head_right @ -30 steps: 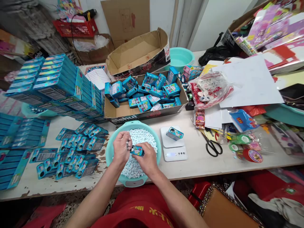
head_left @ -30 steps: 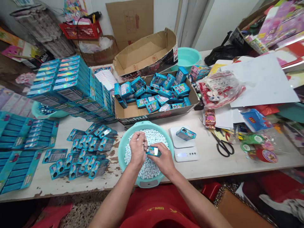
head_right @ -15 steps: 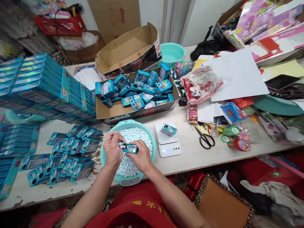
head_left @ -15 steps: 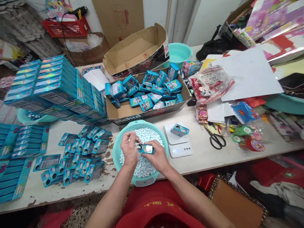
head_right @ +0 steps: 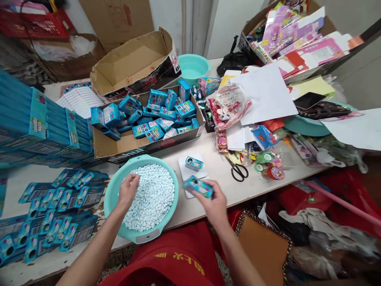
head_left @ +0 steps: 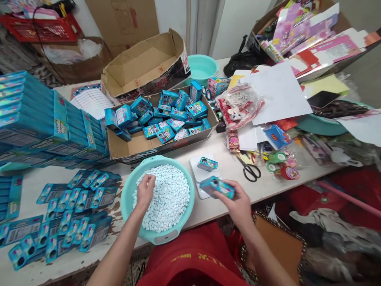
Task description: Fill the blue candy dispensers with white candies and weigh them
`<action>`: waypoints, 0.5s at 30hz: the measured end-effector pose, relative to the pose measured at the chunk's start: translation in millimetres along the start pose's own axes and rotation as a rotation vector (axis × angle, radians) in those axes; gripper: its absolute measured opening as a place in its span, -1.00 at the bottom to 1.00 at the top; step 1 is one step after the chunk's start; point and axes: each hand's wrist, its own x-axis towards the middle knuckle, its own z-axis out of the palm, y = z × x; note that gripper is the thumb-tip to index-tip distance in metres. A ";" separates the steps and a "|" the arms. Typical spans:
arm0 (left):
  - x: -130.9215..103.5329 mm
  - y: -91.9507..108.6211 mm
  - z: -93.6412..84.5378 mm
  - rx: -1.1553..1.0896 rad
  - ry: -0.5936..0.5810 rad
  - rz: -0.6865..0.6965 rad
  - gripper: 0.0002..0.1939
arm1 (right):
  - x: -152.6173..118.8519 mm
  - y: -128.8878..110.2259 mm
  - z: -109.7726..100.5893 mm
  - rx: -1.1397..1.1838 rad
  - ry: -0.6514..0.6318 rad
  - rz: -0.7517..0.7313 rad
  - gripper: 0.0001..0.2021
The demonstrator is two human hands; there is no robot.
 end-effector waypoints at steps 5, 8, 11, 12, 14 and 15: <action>-2.2 -29.3 6.7 0.441 -0.084 0.116 -0.80 | 40.5 64.2 -56.4 -0.165 0.399 0.072 -0.50; -4.5 -25.6 10.9 0.525 -0.114 0.291 -0.83 | 59.7 96.3 -66.4 -0.272 0.462 0.045 -0.49; -4.6 -18.6 13.0 0.512 -0.098 0.343 -0.81 | 63.9 102.5 -65.4 -0.387 0.465 -0.039 -0.46; -4.6 -15.8 13.5 0.496 -0.087 0.349 -0.81 | 63.2 99.5 -62.0 -0.447 0.471 -0.113 -0.42; -5.1 -9.1 15.5 0.439 -0.062 0.374 -0.81 | 62.7 90.3 -48.6 -0.562 0.446 -0.299 -0.34; -5.8 -5.2 17.4 0.396 -0.046 0.389 -0.81 | 64.2 85.6 -38.6 -0.589 0.404 -0.373 -0.31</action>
